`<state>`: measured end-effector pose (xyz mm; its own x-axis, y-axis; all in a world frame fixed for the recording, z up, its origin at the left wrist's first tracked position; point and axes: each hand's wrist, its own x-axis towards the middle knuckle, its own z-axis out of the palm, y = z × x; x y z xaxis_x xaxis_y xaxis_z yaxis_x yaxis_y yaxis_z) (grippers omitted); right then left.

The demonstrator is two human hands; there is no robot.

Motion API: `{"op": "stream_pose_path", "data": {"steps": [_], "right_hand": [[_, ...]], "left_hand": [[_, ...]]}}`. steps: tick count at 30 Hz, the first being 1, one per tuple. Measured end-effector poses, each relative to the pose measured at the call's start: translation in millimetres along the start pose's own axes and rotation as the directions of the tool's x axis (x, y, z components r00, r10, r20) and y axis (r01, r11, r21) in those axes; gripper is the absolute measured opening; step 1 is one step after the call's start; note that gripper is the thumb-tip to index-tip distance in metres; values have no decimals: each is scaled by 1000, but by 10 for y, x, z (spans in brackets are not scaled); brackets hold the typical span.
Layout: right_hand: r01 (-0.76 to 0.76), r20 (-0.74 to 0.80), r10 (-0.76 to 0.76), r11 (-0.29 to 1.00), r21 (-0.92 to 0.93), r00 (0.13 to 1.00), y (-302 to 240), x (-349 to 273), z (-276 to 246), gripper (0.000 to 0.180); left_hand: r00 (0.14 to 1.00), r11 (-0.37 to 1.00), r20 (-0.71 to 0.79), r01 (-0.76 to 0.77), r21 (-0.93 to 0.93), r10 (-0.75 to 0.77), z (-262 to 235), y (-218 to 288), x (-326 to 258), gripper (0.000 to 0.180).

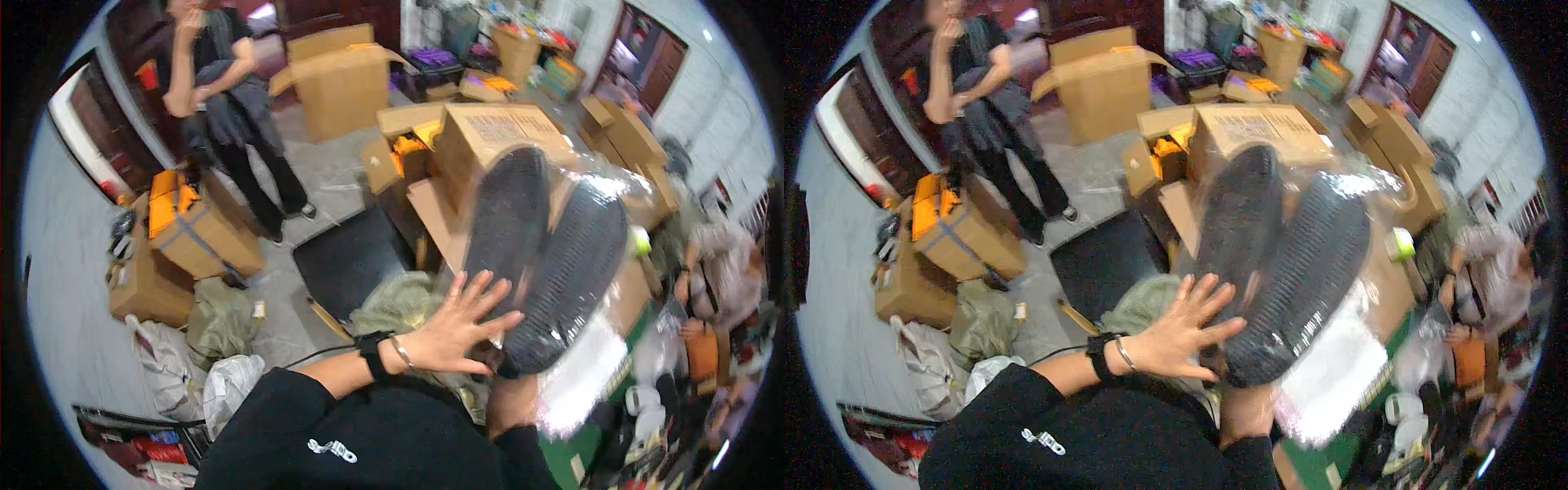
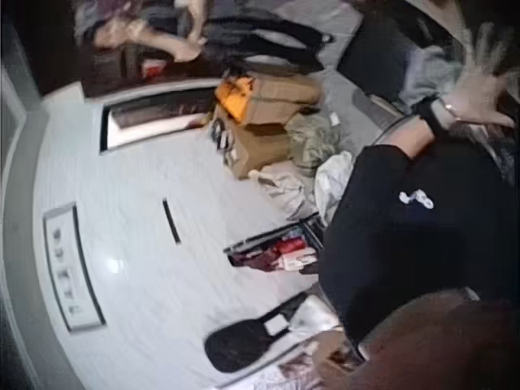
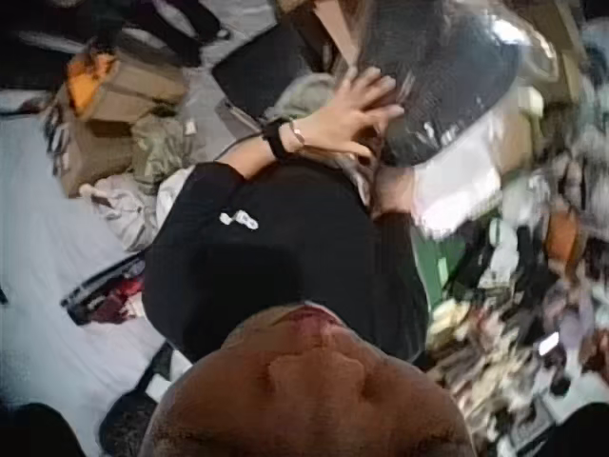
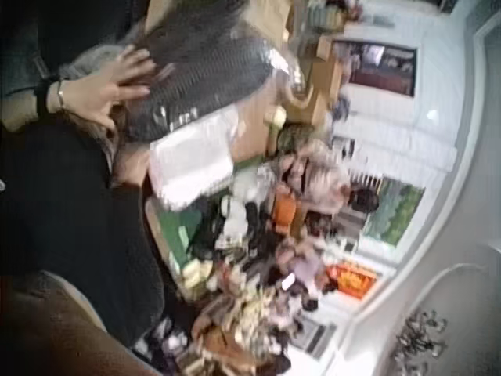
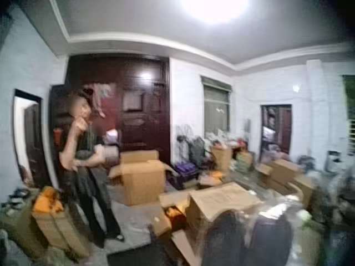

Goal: The recorder is sorting and packing pairs of slides into a large sack.

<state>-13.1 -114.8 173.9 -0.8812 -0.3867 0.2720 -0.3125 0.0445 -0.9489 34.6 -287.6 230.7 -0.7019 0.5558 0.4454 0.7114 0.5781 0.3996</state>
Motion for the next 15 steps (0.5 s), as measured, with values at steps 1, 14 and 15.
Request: {"op": "stream_pose_path", "data": {"steps": [1,14,15], "right_hand": [[-38,-35,38,999,-8,999,-101,223,110,30],[-335,-280,343,939,77,897,-133,-135,158,31],[-373,-306,381,924,89,872,-178,-34,131,31]], "left_hand": [[993,993,-95,53,-105,-63,192,17,-90,91],[995,1000,-95,-1,-5,0,603,207,-406,47],[999,999,-52,-10,-50,7,514,268,-380,47]]}}
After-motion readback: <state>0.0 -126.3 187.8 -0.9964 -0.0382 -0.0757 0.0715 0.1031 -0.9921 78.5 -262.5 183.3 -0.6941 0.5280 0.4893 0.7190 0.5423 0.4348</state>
